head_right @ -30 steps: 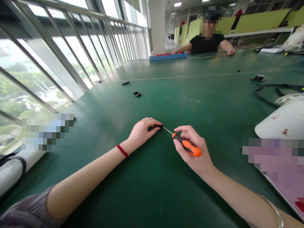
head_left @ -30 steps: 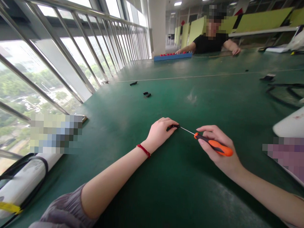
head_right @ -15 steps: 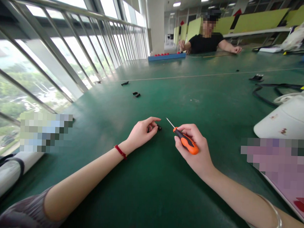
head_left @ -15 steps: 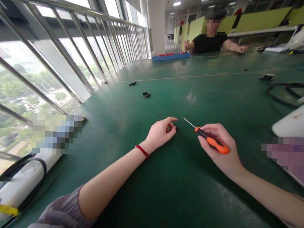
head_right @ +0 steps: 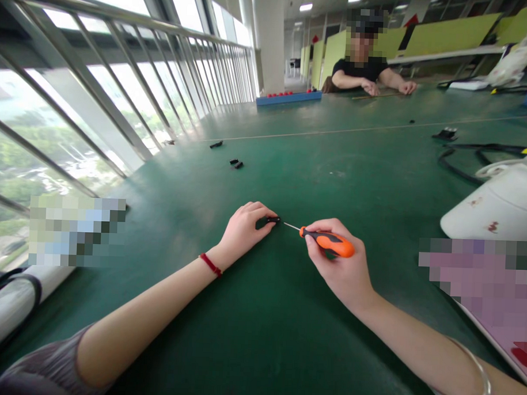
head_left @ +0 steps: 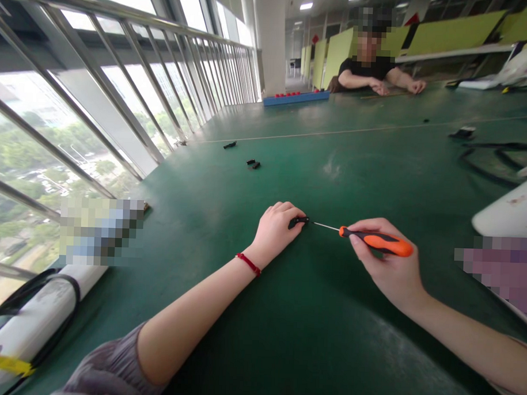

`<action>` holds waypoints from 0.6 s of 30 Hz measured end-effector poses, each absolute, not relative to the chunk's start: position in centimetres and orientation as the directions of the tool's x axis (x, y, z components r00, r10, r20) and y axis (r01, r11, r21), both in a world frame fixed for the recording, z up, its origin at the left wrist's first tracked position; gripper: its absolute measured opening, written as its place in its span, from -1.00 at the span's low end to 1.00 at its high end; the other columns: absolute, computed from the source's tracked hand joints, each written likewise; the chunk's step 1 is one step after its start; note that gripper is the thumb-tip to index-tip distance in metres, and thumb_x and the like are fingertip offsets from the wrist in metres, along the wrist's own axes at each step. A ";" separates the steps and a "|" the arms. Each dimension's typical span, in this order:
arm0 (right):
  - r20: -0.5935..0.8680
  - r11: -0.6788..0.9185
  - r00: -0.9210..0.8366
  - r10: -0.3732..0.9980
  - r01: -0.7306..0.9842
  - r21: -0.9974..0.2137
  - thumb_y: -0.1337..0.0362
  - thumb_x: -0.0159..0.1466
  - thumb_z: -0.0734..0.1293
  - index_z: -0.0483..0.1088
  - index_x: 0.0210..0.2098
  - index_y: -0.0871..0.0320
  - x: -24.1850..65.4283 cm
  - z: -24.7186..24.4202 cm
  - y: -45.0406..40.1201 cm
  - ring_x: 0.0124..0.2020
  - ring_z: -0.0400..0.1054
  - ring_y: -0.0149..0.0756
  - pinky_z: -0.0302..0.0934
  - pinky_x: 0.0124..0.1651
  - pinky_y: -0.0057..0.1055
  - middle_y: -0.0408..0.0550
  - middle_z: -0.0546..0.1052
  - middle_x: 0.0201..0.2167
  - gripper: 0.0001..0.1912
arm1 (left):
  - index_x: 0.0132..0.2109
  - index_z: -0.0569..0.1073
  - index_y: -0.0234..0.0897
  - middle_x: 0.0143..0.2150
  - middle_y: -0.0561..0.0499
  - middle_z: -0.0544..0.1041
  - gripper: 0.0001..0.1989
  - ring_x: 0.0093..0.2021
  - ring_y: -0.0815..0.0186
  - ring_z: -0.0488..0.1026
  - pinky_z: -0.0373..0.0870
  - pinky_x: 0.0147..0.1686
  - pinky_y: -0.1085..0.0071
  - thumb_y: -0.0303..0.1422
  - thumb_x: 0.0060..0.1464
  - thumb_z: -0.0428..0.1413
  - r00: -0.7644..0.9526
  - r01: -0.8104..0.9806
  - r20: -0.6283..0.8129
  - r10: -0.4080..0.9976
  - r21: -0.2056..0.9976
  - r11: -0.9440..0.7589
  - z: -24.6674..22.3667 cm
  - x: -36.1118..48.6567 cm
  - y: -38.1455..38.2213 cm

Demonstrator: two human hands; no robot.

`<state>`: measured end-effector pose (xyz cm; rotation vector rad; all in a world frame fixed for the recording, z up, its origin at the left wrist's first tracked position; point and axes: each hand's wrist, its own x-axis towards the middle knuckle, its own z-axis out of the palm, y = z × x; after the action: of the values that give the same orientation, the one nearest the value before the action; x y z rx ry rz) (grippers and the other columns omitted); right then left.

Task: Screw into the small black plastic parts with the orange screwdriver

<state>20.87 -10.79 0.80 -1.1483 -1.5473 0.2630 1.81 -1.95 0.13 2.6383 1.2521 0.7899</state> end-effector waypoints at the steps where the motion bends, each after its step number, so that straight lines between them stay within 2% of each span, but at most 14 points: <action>1: 0.634 0.502 0.107 0.766 0.515 -0.694 0.42 0.15 0.33 0.37 -0.35 0.10 20.9 0.8 -10.8 -0.40 0.40 -0.45 0.31 -0.32 -0.54 -0.18 0.48 -0.41 -0.90 | -0.21 0.49 -0.21 -0.20 0.04 0.51 -0.87 -0.16 0.27 0.38 0.32 -0.16 0.32 -0.41 0.11 0.06 0.519 0.693 0.408 0.751 0.313 -0.649 0.1 1.8 -2.0; 18: 0.630 0.523 0.037 0.776 0.520 -0.675 0.40 0.16 0.32 0.38 -0.32 0.10 21.0 0.7 -10.9 -0.48 0.35 -0.47 0.30 -0.38 -0.53 -0.17 0.48 -0.40 -0.90 | -0.18 0.49 -0.22 -0.17 0.03 0.47 -0.84 -0.16 0.33 0.41 0.38 -0.19 0.40 -0.41 0.13 0.03 0.545 0.643 0.399 0.737 0.365 -0.673 0.0 1.8 -2.1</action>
<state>21.00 -10.90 0.74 -1.1253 -1.6239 0.2804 1.81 -2.11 0.02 2.6037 1.1746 0.7978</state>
